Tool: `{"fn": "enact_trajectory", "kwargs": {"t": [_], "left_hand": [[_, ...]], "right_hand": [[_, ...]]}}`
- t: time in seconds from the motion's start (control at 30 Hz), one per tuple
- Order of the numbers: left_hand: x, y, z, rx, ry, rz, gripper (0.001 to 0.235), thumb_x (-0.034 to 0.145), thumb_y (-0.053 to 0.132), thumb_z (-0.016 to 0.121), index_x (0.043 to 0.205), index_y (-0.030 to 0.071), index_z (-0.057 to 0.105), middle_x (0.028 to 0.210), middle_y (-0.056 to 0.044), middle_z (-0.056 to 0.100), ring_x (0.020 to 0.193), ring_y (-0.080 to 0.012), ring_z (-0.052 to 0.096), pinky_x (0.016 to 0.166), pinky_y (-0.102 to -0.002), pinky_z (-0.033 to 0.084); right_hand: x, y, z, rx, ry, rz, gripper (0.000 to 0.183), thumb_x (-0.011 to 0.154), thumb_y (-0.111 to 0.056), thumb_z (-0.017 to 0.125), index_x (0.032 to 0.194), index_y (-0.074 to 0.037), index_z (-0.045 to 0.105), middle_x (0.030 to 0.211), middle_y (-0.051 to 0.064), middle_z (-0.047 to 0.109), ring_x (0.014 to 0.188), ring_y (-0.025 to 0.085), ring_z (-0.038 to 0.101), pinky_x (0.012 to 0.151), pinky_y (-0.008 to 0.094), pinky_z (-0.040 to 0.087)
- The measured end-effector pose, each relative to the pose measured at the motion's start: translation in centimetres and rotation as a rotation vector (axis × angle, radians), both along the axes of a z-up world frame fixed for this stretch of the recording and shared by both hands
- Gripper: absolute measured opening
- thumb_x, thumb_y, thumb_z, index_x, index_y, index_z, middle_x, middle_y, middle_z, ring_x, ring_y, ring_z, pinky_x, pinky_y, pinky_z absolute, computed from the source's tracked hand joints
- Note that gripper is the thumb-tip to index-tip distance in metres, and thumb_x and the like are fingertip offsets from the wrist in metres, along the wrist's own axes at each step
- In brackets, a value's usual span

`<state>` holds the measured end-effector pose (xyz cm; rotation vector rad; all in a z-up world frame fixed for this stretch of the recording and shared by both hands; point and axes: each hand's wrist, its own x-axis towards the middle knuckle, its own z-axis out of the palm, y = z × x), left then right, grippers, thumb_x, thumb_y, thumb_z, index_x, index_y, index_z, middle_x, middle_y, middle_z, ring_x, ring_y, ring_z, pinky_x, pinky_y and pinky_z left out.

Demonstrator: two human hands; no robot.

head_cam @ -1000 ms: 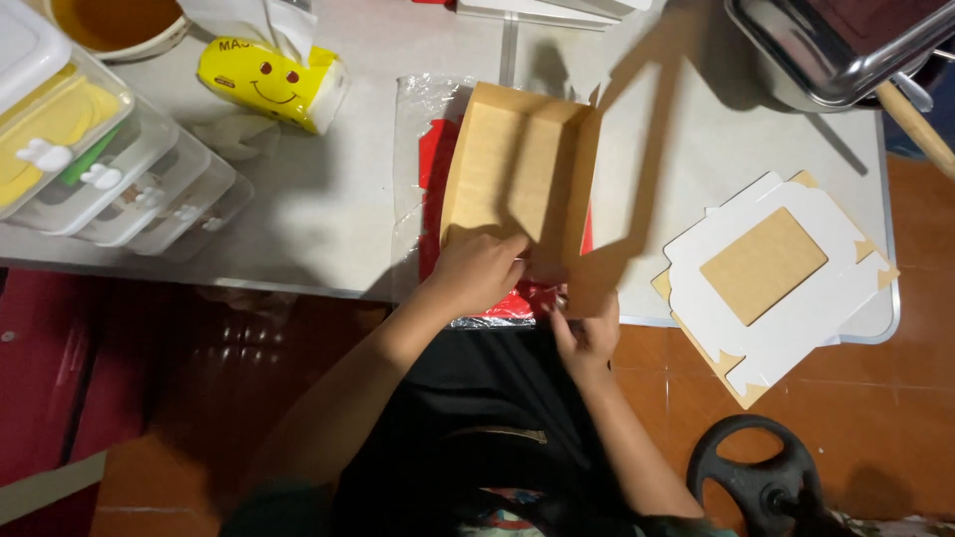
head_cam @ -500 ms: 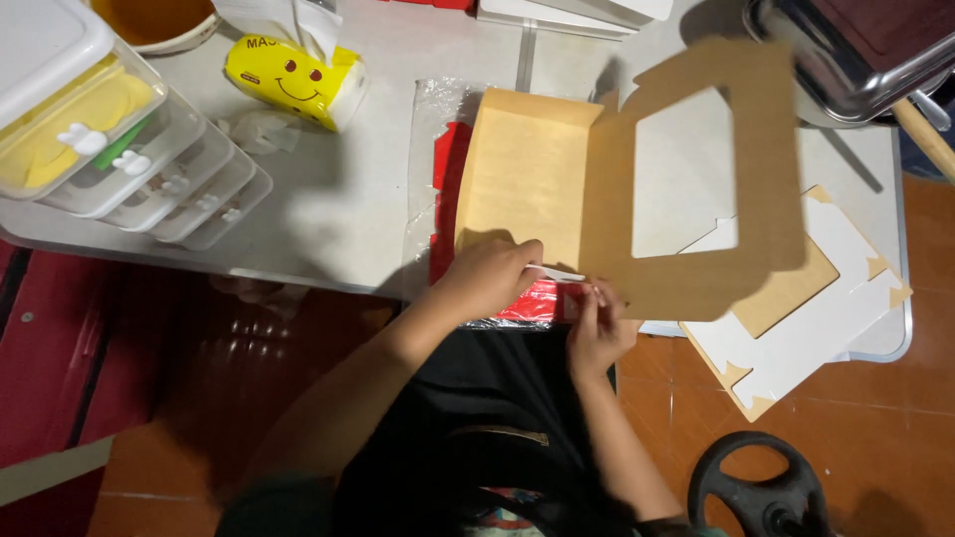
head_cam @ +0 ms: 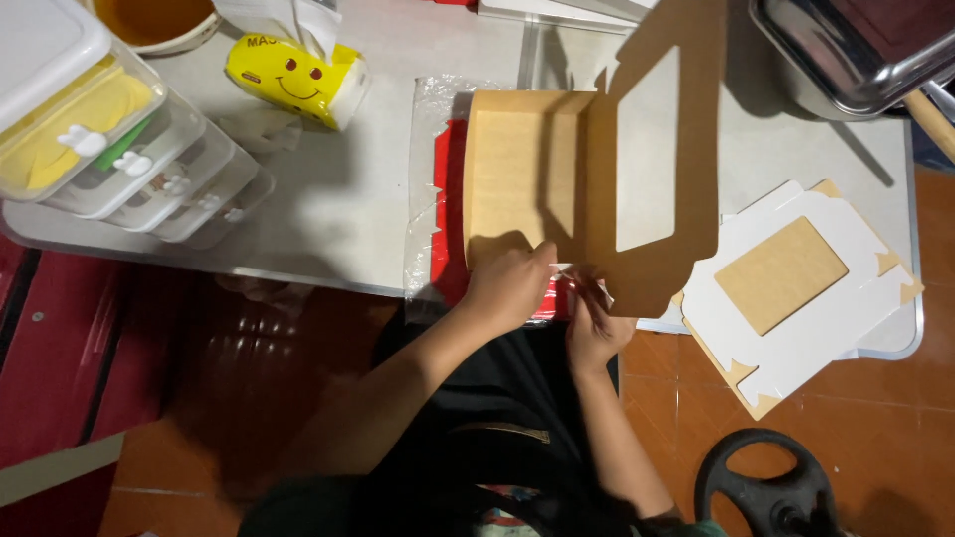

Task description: Assembling cardboard pastry boxes by folding along pre-scored lines and interlocking flaps.

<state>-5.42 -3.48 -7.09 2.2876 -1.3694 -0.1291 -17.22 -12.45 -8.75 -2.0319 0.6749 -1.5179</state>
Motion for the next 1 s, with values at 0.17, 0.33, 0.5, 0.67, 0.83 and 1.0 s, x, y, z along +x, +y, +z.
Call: {"fn": "enact_trajectory", "kwargs": {"t": [0.17, 0.33, 0.5, 0.67, 0.83, 1.0], "left_hand": [[-0.1, -0.1, -1.4, -0.094, -0.081, -0.044, 0.007, 0.096, 0.019, 0.061, 0.100, 0.018, 0.056, 0.065, -0.008, 0.069, 0.065, -0.0319, 0.075, 0.059, -0.046, 0.058], [-0.2, 0.5, -1.5, -0.131, -0.064, -0.094, 0.010, 0.097, 0.020, 0.061, 0.103, 0.016, 0.054, 0.065, -0.010, 0.067, 0.064, -0.0354, 0.073, 0.056, -0.049, 0.057], [-0.1, 0.6, -0.6, -0.129, -0.054, -0.112, 0.009, 0.096, 0.017, 0.062, 0.100, 0.012, 0.055, 0.067, -0.011, 0.067, 0.064, -0.0374, 0.073, 0.055, -0.050, 0.056], [-0.2, 0.1, 0.4, -0.058, -0.013, -0.064, 0.009, 0.093, 0.019, 0.061, 0.098, 0.013, 0.056, 0.068, -0.012, 0.068, 0.066, -0.0405, 0.073, 0.057, -0.051, 0.056], [0.3, 0.3, 3.6, -0.011, 0.020, -0.078, 0.009, 0.093, 0.019, 0.060, 0.095, 0.010, 0.060, 0.071, -0.013, 0.071, 0.069, -0.0421, 0.074, 0.059, -0.052, 0.056], [0.2, 0.2, 3.4, -0.031, 0.092, -0.077, 0.013, 0.095, 0.020, 0.053, 0.098, 0.011, 0.062, 0.076, -0.014, 0.072, 0.076, -0.0425, 0.074, 0.065, -0.052, 0.056]], "right_hand": [[-1.2, -1.8, -3.7, 0.030, 0.011, 0.045, 0.034, 0.082, 0.008, 0.087, 0.109, -0.011, 0.086, 0.106, 0.016, 0.059, 0.093, 0.028, 0.067, 0.088, 0.041, 0.066], [-1.4, -1.5, -3.2, 0.058, -0.067, 0.063, 0.030, 0.079, 0.010, 0.089, 0.104, -0.006, 0.086, 0.102, 0.016, 0.060, 0.088, 0.030, 0.072, 0.083, 0.042, 0.066], [-1.1, -1.7, -3.5, -0.092, -0.067, 0.041, 0.026, 0.081, 0.012, 0.087, 0.099, -0.006, 0.088, 0.096, 0.018, 0.060, 0.078, 0.032, 0.071, 0.079, 0.041, 0.067], [-0.7, -1.5, -4.2, -0.221, -0.004, 0.029, 0.022, 0.078, 0.004, 0.092, 0.094, -0.011, 0.089, 0.093, 0.012, 0.063, 0.073, 0.022, 0.068, 0.069, 0.032, 0.066], [-1.8, -1.8, -3.6, -0.233, 0.159, 0.082, 0.024, 0.086, -0.001, 0.084, 0.106, -0.014, 0.087, 0.096, 0.013, 0.058, 0.079, 0.029, 0.069, 0.074, 0.037, 0.065], [-2.7, -1.6, -2.1, -0.229, 0.288, 0.112, 0.039, 0.087, -0.002, 0.080, 0.122, -0.021, 0.082, 0.098, 0.013, 0.059, 0.088, 0.031, 0.069, 0.082, 0.037, 0.064]]}}
